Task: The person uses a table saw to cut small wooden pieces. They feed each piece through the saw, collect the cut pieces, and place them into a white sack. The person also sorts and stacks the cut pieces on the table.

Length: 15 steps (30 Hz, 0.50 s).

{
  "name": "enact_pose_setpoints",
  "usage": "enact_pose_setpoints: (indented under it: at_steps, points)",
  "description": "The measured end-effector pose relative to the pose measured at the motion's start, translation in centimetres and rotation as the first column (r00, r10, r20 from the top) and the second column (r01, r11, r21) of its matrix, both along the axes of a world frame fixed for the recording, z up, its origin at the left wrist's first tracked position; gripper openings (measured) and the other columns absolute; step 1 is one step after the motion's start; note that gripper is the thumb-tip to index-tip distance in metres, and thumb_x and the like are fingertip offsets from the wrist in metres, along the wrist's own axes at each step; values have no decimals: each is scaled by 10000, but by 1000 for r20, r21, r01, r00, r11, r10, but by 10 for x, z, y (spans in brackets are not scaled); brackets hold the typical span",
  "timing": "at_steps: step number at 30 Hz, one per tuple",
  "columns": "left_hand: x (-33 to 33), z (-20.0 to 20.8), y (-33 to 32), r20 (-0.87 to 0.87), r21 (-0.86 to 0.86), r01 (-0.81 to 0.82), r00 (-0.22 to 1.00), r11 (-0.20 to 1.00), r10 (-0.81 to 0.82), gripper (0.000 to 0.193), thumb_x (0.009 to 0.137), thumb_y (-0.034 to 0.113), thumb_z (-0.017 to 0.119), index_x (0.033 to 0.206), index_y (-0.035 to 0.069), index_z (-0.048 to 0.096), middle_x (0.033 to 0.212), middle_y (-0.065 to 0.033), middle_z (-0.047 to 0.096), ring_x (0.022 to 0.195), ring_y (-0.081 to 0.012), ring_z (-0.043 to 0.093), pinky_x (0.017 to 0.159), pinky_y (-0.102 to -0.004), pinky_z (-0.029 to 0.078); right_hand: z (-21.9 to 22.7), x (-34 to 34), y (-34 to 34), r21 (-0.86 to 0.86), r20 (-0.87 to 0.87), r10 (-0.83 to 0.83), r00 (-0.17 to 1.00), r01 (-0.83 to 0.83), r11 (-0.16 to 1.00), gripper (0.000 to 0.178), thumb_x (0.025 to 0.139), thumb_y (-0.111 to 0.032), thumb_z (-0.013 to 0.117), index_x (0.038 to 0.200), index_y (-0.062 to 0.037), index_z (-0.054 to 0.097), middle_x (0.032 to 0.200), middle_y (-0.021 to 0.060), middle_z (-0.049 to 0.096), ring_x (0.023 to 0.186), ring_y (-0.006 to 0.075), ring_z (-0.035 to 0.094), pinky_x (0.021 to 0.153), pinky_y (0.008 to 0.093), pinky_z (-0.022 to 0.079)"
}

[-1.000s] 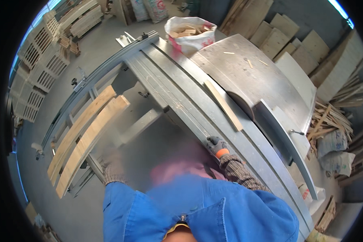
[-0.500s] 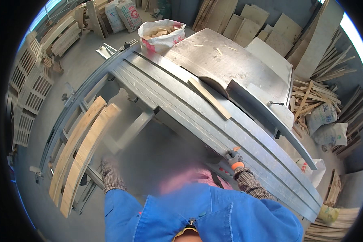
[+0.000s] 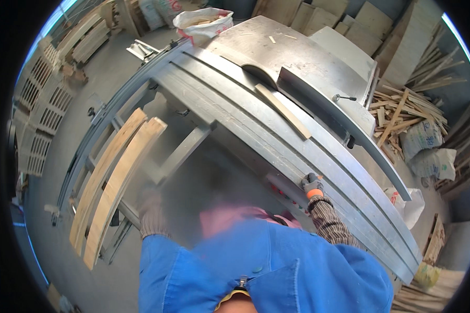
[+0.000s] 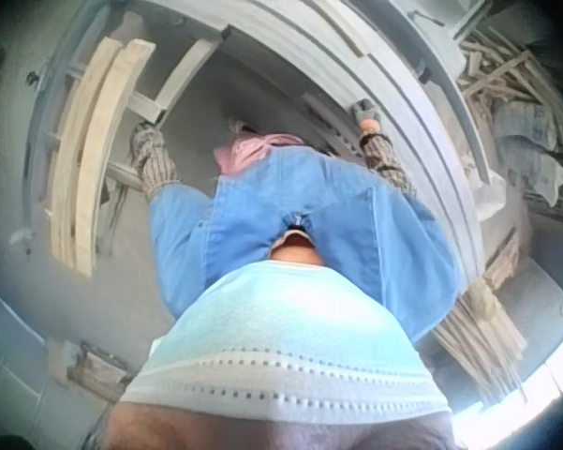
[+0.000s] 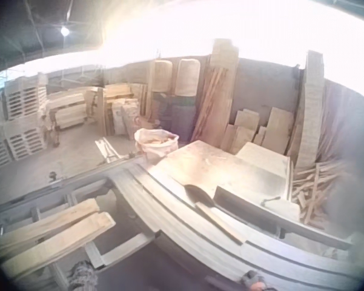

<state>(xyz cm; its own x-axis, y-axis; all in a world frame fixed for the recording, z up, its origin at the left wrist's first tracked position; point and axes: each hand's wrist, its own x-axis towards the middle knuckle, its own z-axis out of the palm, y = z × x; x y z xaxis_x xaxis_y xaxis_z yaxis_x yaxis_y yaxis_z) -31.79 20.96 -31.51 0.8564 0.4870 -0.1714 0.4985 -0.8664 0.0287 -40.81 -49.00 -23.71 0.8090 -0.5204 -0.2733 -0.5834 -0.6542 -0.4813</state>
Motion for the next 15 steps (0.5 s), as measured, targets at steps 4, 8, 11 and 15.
enact_pose_setpoints:
  at_steps: [4,8,11,15]
  points:
    - [-4,6,-2,-43,5,68,997,998,-67,354,1015,310,451,1233,70,594,1306,-169,594,1221,-335,557,1053,-447,440,-2,-25,-2,64,60,37,998,-41,997,217,853,-278,695,943,-82,684,885,155,728,851,298,704,753,397,530]
    - [-13,-9,32,-131,-62,27,991,998,-35,388,1026,343,411,1280,94,565,1353,-150,570,1289,-320,508,1093,-460,398,11,-46,24,-105,67,68,995,-60,993,206,840,-275,672,914,-83,675,877,170,715,847,322,694,763,411,525]
    - [-3,20,12,-93,-240,-95,993,966,74,385,1000,374,453,1262,115,567,1331,-124,576,1286,-299,496,1089,-489,368,1,-55,24,-133,19,-14,1000,17,991,229,826,-309,692,926,-106,651,900,183,706,886,338,685,793,435,522]
    - [-11,-15,27,17,-152,-30,999,988,32,389,934,401,540,1209,128,575,1247,-117,599,1191,-293,525,1021,-518,361,-17,-80,33,-174,22,-38,999,41,984,212,834,-288,687,931,-106,640,873,179,711,863,347,691,802,444,522]
